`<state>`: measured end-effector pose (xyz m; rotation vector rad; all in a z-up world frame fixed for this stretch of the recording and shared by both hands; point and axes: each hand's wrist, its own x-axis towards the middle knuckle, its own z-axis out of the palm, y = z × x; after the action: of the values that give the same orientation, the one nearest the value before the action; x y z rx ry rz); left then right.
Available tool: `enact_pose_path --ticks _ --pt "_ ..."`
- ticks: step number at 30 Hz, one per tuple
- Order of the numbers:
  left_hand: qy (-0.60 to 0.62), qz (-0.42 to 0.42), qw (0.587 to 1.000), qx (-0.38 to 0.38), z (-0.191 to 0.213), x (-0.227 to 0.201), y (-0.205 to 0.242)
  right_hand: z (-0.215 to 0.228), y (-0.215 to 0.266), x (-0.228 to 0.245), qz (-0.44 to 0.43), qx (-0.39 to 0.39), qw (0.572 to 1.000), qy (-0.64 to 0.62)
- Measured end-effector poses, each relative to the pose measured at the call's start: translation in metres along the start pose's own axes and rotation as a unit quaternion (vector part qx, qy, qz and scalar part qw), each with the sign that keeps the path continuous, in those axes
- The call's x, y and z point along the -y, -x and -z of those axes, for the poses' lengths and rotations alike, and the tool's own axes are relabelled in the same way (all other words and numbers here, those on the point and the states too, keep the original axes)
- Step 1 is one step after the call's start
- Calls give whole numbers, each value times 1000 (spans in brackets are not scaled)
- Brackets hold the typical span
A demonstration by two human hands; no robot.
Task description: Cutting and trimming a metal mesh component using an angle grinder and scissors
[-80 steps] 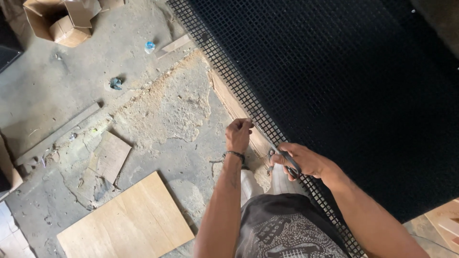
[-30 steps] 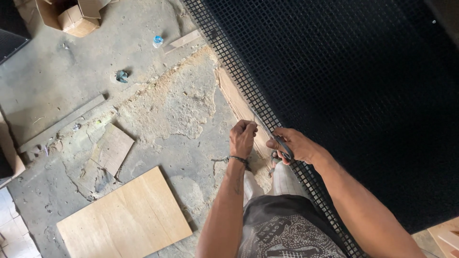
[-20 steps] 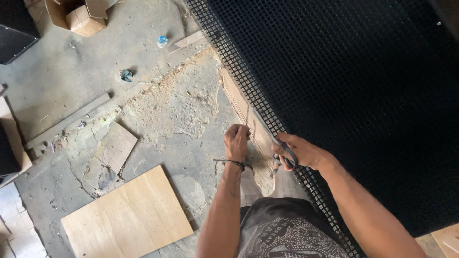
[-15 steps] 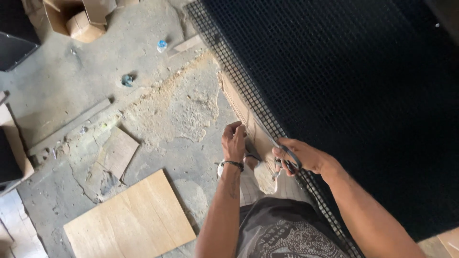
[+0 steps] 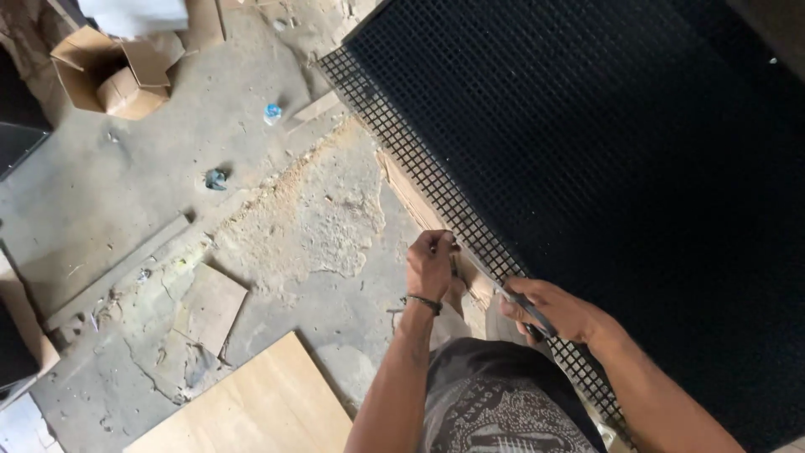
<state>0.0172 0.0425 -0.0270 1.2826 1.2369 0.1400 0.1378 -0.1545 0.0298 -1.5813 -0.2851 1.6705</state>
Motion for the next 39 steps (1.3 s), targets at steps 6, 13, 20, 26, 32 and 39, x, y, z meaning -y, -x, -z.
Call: enact_pose_path --ticks 6,13,20,26,32,39 --pt "-8 17 1000 8 -1 5 4 -2 -2 15 8 4 1000 30" --pt "119 58 991 9 0 -5 10 -1 -16 5 19 -8 1000 14" --pt "152 62 986 18 1 5 4 2 -13 8 41 -16 999 -15" --pt "163 68 984 15 11 -9 11 1 -19 18 8 13 1000 17" --pt "149 75 986 28 16 -19 9 3 -39 23 3 12 999 37" --pt "168 79 982 44 17 -18 8 0 -47 37 16 20 1000 0"
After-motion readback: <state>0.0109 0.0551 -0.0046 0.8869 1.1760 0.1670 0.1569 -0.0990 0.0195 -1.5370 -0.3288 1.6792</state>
